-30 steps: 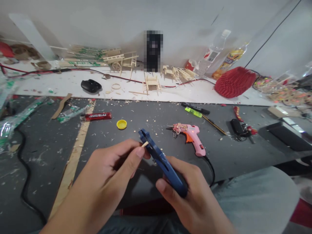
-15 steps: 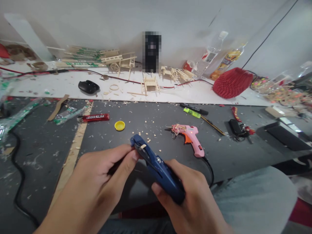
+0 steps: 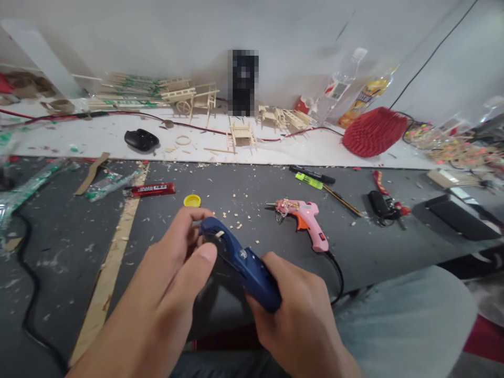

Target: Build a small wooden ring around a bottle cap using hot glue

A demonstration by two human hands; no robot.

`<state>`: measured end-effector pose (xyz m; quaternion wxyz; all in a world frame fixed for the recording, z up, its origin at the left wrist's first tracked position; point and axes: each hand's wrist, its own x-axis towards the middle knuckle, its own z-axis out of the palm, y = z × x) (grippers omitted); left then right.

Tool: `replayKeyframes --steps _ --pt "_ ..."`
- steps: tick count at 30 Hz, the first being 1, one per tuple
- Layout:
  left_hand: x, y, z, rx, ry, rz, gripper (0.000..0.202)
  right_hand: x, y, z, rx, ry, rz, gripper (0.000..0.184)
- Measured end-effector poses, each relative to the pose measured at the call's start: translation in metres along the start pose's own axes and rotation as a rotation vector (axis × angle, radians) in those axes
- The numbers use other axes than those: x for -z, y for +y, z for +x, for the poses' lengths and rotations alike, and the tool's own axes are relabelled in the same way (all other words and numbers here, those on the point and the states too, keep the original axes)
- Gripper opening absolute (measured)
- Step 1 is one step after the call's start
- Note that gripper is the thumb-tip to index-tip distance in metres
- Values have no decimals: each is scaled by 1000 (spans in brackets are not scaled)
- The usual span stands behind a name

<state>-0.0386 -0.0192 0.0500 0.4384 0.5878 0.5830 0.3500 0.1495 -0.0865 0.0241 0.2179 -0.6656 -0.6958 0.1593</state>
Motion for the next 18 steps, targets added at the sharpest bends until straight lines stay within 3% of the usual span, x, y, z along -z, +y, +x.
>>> replayKeyframes --steps 3,9,18 --pt "-6 1 7 53 25 16 19 -7 -4 3 -39 31 -82 8" --pt "-13 4 21 134 3 -82 19 -5 -8 15 -152 -48 -165 5" --pt "-21 -17 36 154 -82 -195 21 1 0 28 -218 -182 -252 8"
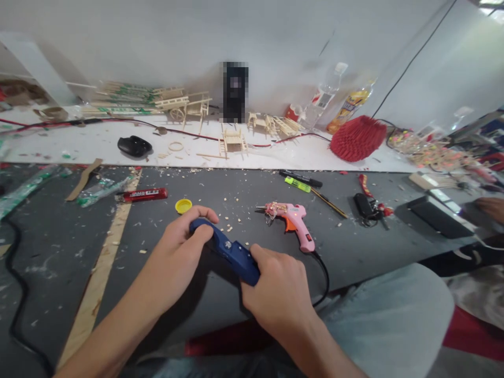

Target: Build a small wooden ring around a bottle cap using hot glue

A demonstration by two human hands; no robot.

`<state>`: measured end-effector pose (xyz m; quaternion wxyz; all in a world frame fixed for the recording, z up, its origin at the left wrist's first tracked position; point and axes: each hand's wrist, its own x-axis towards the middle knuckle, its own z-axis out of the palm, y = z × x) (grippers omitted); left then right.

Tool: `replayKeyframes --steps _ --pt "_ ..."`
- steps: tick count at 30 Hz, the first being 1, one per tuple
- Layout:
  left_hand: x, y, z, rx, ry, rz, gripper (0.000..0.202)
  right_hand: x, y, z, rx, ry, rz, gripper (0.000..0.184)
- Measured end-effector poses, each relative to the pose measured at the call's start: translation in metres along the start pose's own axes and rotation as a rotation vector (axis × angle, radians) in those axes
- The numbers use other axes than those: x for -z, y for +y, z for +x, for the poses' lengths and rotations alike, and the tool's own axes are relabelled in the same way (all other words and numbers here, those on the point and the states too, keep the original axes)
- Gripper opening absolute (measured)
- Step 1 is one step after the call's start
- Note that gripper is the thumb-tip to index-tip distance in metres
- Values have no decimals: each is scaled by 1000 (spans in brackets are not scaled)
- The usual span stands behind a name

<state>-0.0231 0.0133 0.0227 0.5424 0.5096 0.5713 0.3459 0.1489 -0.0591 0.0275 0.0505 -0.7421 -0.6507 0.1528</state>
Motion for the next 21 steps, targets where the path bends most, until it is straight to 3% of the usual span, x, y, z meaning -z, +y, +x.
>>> replayKeyframes --steps 13,18,21 --pt "1 -4 12 -64 4 -129 14 5 -10 19 18 -74 -132 19" --pt "3 -4 12 -69 -5 -169 25 8 -12 20 41 -62 -162 18" --pt "3 -4 11 -58 -4 -184 23 11 -12 19 55 -44 -180 18"
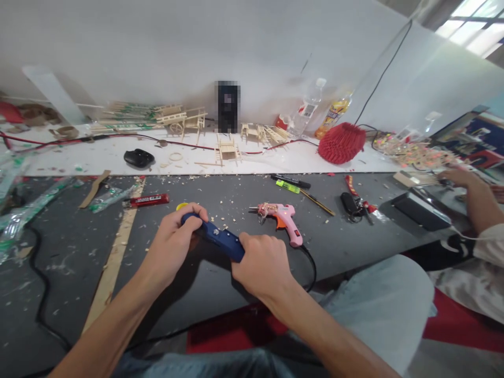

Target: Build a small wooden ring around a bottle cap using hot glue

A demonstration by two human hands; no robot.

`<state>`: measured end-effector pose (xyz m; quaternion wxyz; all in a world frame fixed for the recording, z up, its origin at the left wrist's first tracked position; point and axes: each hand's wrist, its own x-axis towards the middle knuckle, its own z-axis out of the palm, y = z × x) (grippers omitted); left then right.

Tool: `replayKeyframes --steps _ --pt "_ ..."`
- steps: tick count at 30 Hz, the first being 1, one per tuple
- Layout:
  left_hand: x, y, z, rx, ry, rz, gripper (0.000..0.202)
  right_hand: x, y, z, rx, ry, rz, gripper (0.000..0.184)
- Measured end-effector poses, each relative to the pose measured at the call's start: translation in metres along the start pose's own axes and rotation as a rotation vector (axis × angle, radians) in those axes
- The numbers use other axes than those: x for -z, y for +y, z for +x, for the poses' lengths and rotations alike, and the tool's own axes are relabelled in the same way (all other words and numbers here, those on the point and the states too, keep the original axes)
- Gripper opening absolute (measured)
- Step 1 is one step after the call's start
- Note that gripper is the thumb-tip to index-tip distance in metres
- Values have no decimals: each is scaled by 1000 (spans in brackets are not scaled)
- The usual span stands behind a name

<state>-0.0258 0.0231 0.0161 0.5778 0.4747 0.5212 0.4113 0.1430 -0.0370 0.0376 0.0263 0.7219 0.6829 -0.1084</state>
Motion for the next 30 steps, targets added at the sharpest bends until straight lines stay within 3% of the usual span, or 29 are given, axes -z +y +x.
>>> replayKeyframes --steps 21,30 --pt "-12 12 -3 -20 -34 -148 32 21 11 3 51 39 -179 26" --pt "-2 20 1 41 -22 -131 32 29 8 5 77 163 -176 20"
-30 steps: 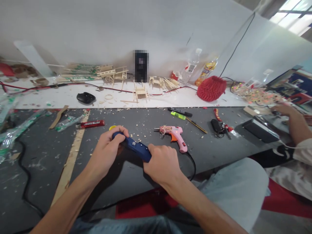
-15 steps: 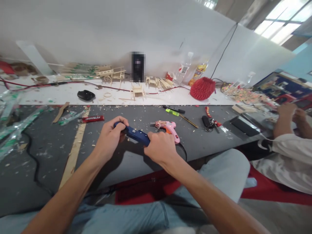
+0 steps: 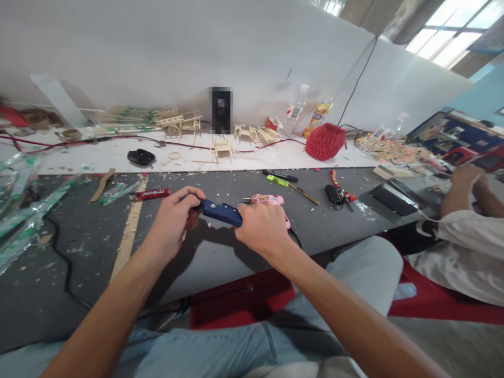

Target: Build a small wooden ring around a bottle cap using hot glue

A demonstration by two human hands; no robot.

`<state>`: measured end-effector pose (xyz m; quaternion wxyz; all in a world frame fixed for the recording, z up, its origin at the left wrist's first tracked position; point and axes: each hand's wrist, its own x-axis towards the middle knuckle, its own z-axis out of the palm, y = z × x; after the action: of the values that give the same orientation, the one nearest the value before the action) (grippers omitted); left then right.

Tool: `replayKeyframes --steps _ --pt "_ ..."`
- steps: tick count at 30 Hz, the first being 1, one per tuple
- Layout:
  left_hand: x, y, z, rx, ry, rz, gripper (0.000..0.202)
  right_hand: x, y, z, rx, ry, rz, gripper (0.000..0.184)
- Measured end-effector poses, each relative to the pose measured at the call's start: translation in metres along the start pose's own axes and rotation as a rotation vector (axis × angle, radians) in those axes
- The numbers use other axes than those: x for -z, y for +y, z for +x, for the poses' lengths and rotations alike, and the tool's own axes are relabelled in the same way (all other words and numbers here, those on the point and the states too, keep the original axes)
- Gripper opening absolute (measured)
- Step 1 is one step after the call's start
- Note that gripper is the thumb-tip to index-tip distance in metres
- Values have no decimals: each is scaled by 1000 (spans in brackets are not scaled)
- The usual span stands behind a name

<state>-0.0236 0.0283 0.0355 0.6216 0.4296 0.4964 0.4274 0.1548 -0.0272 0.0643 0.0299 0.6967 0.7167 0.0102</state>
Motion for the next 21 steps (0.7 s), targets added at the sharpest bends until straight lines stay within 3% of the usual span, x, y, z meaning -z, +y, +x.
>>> replayKeyframes --steps 10,21 --pt "-8 -17 9 171 -81 102 33 -12 22 -20 -81 128 -13 36" --pt "2 -35 11 117 -19 22 28 -20 41 -23 -54 239 -90 60"
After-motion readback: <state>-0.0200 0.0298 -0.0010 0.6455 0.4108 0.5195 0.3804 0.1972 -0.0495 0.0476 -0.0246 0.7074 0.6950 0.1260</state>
